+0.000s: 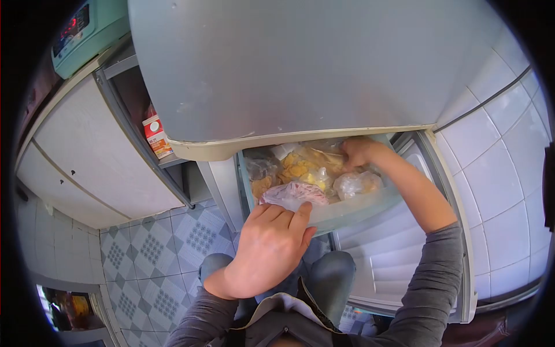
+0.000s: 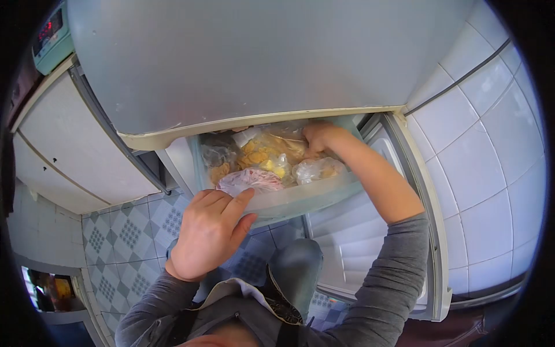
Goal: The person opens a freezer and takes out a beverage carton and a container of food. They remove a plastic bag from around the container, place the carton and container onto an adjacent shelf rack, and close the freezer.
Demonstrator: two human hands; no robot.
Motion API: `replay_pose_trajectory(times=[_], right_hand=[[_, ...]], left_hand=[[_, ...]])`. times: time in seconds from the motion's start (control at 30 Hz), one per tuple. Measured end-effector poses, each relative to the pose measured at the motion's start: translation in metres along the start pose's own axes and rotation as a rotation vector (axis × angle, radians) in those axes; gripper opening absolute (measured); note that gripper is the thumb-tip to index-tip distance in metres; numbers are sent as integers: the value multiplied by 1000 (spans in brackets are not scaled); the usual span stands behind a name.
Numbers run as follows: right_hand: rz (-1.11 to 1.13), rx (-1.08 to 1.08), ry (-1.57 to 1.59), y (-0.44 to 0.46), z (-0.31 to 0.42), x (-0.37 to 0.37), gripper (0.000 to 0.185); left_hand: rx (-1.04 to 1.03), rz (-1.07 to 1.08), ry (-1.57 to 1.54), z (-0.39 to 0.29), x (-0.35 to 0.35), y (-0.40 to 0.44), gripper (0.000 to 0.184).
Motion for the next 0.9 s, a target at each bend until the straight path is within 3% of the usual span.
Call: replay_pose_trajectory(times=[0.07, 0.13, 0.17, 0.23, 0.37, 0.4, 0.5, 0.67, 0.8, 0.9], right_hand=[[22, -1, 0, -4, -4, 4, 56], [-201, 102, 133, -12, -13, 14, 57], [-194, 101, 136, -9, -25, 11, 57], [-583, 93, 147, -8, -40, 16, 53], [-770, 34, 80, -20, -33, 10, 41], [-767, 30, 83, -26, -28, 11, 41], [-700, 1, -314, -42, -11, 16, 40], [-642, -75, -385, -42, -20, 8, 40], [-683, -35, -287, -21, -20, 13, 41], [-784, -94, 82, -12, -17, 14, 41]], left_hand=[[-2, 15, -14, 0, 1, 1, 37], [-1, 23, -28, 1, 1, 2, 38], [-1, 28, -37, 1, 1, 2, 39], [3, 43, -50, 2, 2, 2, 39], [6, 47, -64, 2, 2, 3, 40], [10, 53, -69, 1, 2, 3, 40], [7, 62, -80, 1, 5, 4, 40], [36, 66, -40, -4, 5, 2, 40], [43, 41, 6, -7, 5, 1, 41], [49, 40, 25, -8, 4, 0, 42]])
Point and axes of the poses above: each hand's wrist, its own y-axis towards the middle knuckle, its own x-axis out of the back of the hand, z = x × y, the point moved 3 cm from there along y, towards the middle knuckle, and after that the axes turned 5 degrees about x, right-handed, at the moved point
